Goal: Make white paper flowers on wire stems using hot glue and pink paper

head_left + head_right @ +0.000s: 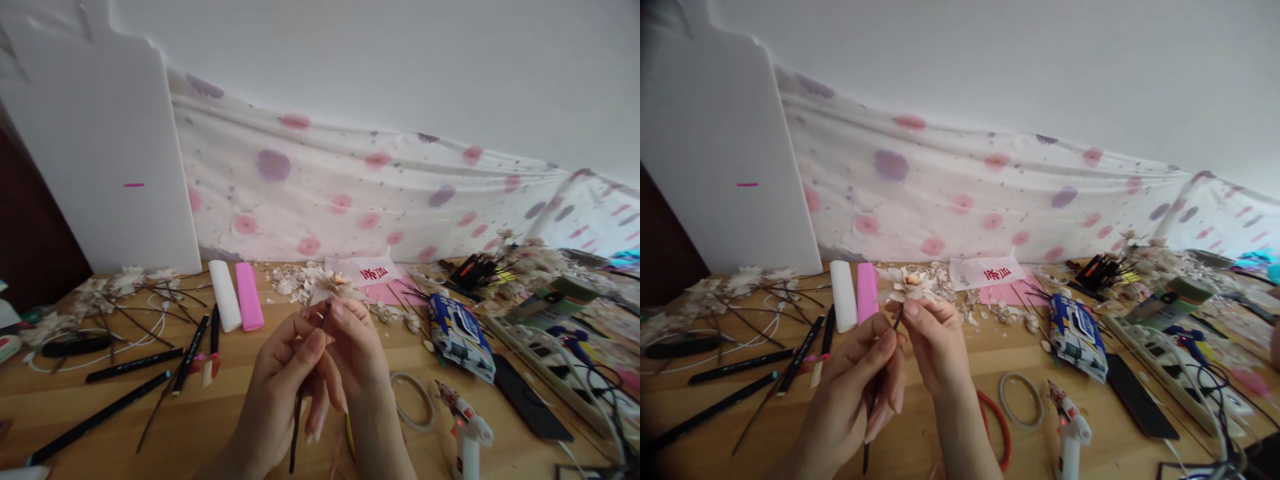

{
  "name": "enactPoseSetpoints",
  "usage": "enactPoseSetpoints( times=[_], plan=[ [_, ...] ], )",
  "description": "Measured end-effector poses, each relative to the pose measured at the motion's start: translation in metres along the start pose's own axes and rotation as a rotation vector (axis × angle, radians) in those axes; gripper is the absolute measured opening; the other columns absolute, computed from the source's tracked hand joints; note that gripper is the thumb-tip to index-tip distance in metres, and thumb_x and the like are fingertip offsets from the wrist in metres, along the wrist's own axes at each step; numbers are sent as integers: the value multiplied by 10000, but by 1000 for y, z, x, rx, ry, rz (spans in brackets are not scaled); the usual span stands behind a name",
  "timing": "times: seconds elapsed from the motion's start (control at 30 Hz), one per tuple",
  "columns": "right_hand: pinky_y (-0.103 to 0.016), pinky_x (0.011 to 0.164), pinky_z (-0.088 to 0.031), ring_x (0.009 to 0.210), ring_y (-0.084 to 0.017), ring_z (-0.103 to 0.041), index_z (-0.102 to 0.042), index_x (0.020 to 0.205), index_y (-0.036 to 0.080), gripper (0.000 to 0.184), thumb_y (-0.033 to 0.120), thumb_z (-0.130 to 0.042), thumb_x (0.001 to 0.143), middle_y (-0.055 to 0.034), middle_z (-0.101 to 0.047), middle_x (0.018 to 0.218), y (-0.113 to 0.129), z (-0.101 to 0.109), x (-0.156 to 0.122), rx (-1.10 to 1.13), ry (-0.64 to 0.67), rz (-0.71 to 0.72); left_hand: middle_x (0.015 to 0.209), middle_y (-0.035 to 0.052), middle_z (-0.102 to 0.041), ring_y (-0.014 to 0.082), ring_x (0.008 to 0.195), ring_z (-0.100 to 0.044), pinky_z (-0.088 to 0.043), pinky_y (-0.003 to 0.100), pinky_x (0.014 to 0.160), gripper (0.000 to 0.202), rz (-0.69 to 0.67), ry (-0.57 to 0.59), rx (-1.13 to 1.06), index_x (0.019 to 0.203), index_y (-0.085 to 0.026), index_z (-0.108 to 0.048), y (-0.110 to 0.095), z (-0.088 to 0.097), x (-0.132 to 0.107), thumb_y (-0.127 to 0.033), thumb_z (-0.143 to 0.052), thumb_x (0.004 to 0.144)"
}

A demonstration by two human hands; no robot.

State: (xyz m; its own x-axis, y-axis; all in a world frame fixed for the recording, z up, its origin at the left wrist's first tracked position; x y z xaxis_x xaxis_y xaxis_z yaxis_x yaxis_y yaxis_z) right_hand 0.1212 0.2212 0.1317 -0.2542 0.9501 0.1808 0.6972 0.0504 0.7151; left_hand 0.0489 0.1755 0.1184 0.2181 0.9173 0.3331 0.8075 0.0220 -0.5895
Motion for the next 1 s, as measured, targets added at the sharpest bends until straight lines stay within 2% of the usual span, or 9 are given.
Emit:
enactPoseSetpoints(
  times=[0.2, 0.3, 0.4, 0.5, 0.57, 0.7, 0.83, 1.0],
  plan=[
    [-333, 783, -558, 723, -178, -658, -790, 699, 239, 199, 386, -920, 668, -10, -741, 743, 2, -1, 4, -31, 79, -3, 480, -78, -584, 31, 232, -202, -302, 95, 270, 264, 94, 105, -201, 912, -193, -670, 5, 3, 1, -233, -456, 1062],
    [-374, 822, -557, 778, -209, -661, -781, 724, 257, 196, 409, -898, 685, -19, -730, 775, 1, -1, 5, -11, 126, -41, 478, -75, -562, 33, 241, -198, -344, 103, 291, 269, 162, 136, -252, 965, -180, -705, 3, 2, 0, -234, -459, 1062],
    [-398, 822, -550, 627, -173, -612, -795, 746, 264, 190, 434, -874, 716, -9, -715, 763, -2, -3, 4, 33, 214, -114, 478, -79, -529, 27, 254, -213, -420, 102, 347, 265, 277, 181, -354, 989, -149, -733, 0, -3, -3, -219, -485, 1053],
    [-415, 828, -553, 498, -136, -533, -801, 744, 270, 187, 448, -859, 734, 17, -689, 676, -4, -5, 3, 58, 270, -152, 473, -87, -483, 26, 259, -220, -427, 87, 350, 255, 387, 242, -528, 992, -120, -747, 0, -10, -6, -187, -506, 1041],
    [-400, 826, -562, 517, -136, -548, -795, 729, 264, 194, 446, -861, 736, 16, -703, 691, -4, -4, 4, 62, 263, -150, 465, -86, -467, 29, 262, -234, -429, 81, 348, 260, 413, 267, -612, 972, -109, -749, -1, -13, -7, -181, -508, 1038],
    [-285, 795, -565, 678, -127, -626, -778, 709, 251, 196, 403, -903, 712, 14, -734, 798, -6, -1, 6, 106, 196, -138, 466, -83, -456, 33, 269, -241, -443, 87, 362, 265, 418, 276, -665, 937, -92, -731, -1, -12, -6, -175, -501, 1039],
    [-212, 630, -504, 653, -104, -584, -770, 684, 246, 195, 381, -904, 730, 25, -693, 754, -8, -2, 7, 85, 163, -89, 454, -96, -430, 36, 278, -223, -345, 87, 318, 270, 356, 286, -731, 923, -79, -706, -5, -12, -3, -152, -479, 1050],
    [-209, 640, -481, 680, -102, -558, -792, 731, 229, 211, 395, -921, 709, 23, -652, 726, -12, -1, 6, 14, 128, -37, 418, -104, -414, 44, 297, -184, -151, 117, 267, 267, 364, 318, -824, 892, -85, -688, -8, -20, -6, -209, -516, 1055]
  ],
)
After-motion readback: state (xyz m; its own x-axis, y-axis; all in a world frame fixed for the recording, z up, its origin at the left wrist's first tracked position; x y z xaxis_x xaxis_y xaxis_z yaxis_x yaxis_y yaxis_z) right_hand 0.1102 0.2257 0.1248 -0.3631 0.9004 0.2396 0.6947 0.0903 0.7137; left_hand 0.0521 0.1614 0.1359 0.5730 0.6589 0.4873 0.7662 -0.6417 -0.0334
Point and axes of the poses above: each hand's wrist, its own x-axis towards the middle knuckle, its own z-axis out of the back of the hand, y = z × x, the point moved 4 cm from there along x, towards the middle knuckle
